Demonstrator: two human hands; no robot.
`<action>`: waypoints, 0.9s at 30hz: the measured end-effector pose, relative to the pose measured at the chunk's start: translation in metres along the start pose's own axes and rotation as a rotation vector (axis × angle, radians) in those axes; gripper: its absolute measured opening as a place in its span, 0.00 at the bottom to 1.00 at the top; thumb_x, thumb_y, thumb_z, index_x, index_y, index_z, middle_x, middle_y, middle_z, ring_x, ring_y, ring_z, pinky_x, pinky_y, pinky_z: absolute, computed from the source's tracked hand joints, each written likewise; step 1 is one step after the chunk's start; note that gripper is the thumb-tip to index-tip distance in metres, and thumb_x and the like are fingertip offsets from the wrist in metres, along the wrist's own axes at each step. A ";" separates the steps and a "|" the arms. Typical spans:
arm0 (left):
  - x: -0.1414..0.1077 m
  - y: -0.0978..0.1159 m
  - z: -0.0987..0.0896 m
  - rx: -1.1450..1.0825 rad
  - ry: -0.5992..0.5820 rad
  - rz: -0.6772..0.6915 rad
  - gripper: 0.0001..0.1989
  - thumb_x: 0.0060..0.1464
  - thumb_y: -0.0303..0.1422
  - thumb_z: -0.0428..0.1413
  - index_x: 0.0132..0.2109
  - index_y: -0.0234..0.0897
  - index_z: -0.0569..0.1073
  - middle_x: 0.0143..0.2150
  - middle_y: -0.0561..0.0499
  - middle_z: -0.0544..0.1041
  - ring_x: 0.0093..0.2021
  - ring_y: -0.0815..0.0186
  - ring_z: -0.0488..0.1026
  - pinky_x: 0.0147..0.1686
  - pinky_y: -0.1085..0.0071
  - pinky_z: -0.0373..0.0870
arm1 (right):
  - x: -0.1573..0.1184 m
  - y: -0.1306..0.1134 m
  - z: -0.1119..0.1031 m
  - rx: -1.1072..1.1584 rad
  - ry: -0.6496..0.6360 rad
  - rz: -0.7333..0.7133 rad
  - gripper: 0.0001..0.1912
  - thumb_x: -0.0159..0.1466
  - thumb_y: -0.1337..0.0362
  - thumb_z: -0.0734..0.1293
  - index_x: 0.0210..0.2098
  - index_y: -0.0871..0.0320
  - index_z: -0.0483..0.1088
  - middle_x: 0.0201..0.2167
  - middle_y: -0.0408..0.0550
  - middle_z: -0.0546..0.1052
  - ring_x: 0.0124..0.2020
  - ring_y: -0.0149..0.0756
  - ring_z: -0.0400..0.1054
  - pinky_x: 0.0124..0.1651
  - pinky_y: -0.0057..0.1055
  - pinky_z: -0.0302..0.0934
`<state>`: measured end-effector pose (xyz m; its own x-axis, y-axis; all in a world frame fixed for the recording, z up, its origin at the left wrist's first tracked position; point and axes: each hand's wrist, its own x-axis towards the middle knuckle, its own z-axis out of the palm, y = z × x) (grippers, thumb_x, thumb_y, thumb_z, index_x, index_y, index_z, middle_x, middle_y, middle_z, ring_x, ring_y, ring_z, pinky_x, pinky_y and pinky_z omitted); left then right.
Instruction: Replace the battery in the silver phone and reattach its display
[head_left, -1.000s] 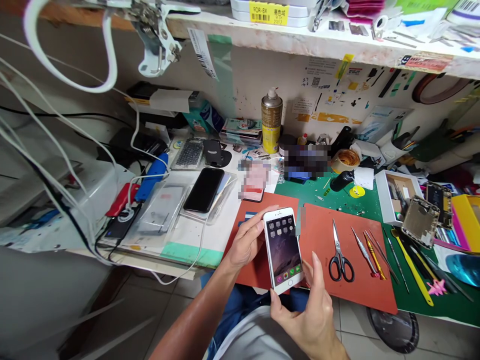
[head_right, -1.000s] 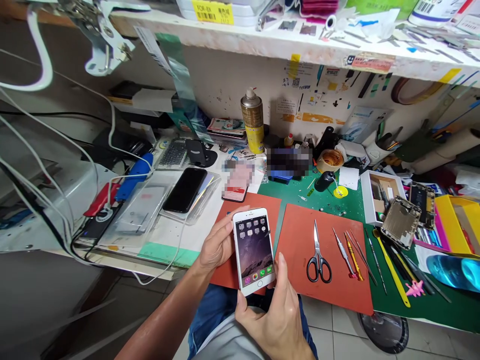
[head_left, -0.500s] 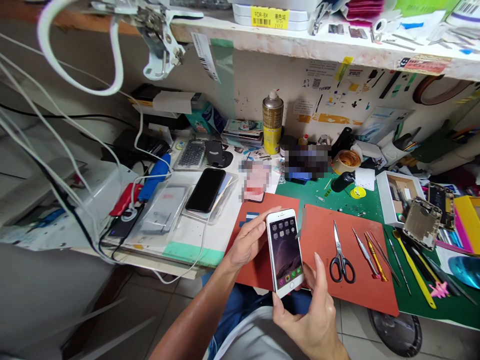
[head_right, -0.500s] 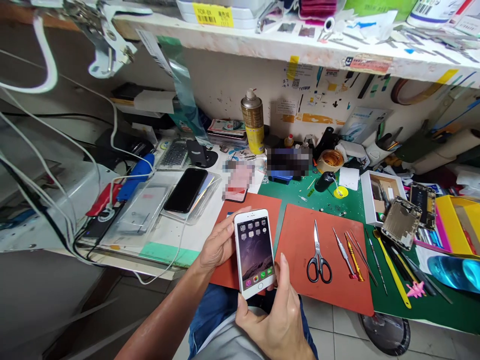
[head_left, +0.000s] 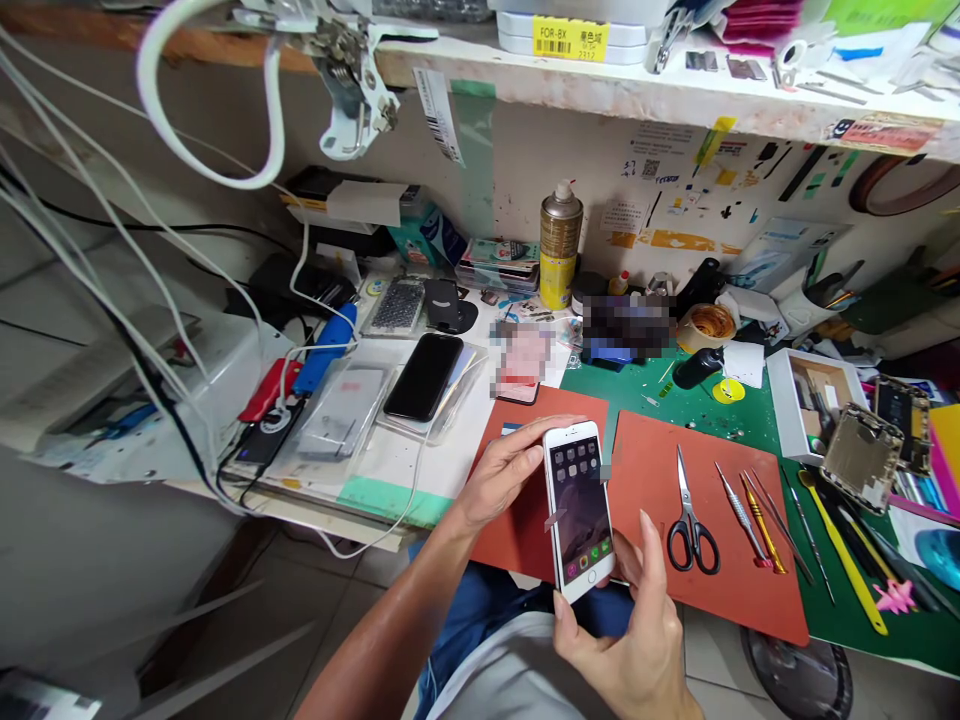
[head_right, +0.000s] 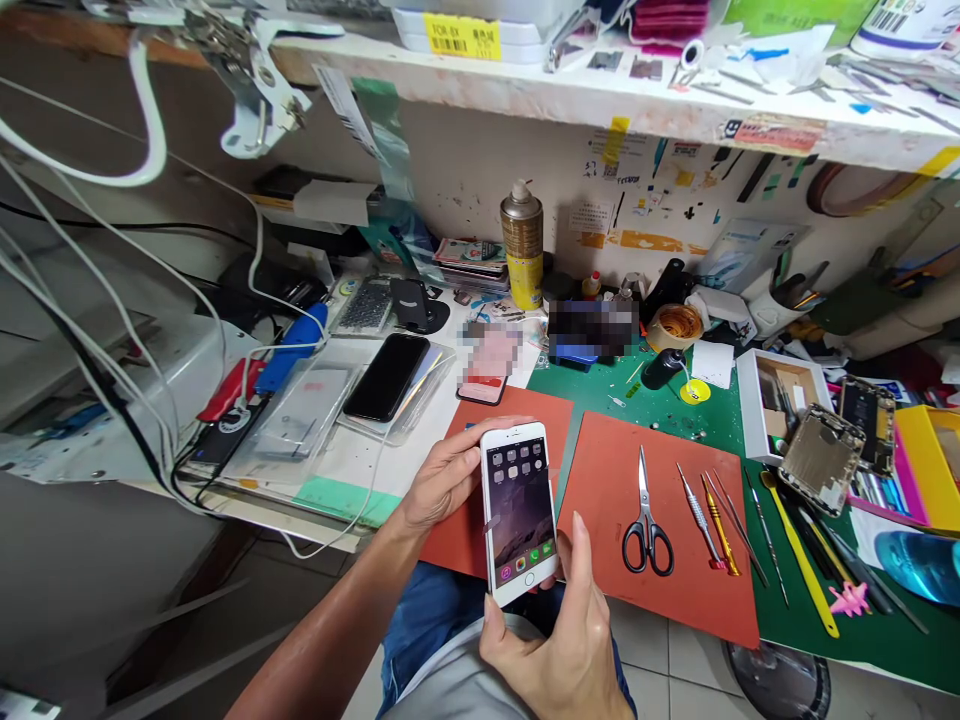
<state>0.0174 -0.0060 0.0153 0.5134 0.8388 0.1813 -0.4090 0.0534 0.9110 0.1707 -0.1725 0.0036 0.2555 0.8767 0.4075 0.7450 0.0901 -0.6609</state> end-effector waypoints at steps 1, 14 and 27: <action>-0.001 0.000 -0.001 -0.005 -0.002 -0.011 0.22 0.69 0.42 0.56 0.65 0.40 0.77 0.69 0.39 0.73 0.71 0.46 0.67 0.71 0.51 0.60 | 0.000 0.000 0.000 -0.003 0.004 -0.010 0.55 0.64 0.49 0.73 0.77 0.70 0.45 0.49 0.64 0.83 0.45 0.50 0.84 0.44 0.38 0.81; -0.004 -0.005 -0.003 0.049 0.051 -0.055 0.24 0.68 0.43 0.56 0.66 0.38 0.76 0.70 0.38 0.72 0.73 0.43 0.64 0.73 0.50 0.57 | 0.003 -0.001 -0.002 -0.037 0.027 -0.046 0.54 0.65 0.49 0.72 0.77 0.70 0.45 0.48 0.64 0.83 0.44 0.50 0.84 0.43 0.38 0.82; -0.006 -0.008 -0.007 0.016 0.025 -0.044 0.24 0.68 0.42 0.57 0.67 0.40 0.76 0.70 0.39 0.73 0.74 0.44 0.63 0.73 0.50 0.57 | 0.001 0.000 -0.002 -0.014 0.014 -0.032 0.54 0.65 0.49 0.72 0.78 0.69 0.45 0.48 0.64 0.83 0.44 0.51 0.84 0.42 0.39 0.82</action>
<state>0.0130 -0.0077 0.0044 0.5116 0.8490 0.1322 -0.3747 0.0820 0.9235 0.1720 -0.1724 0.0056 0.2399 0.8665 0.4377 0.7614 0.1117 -0.6385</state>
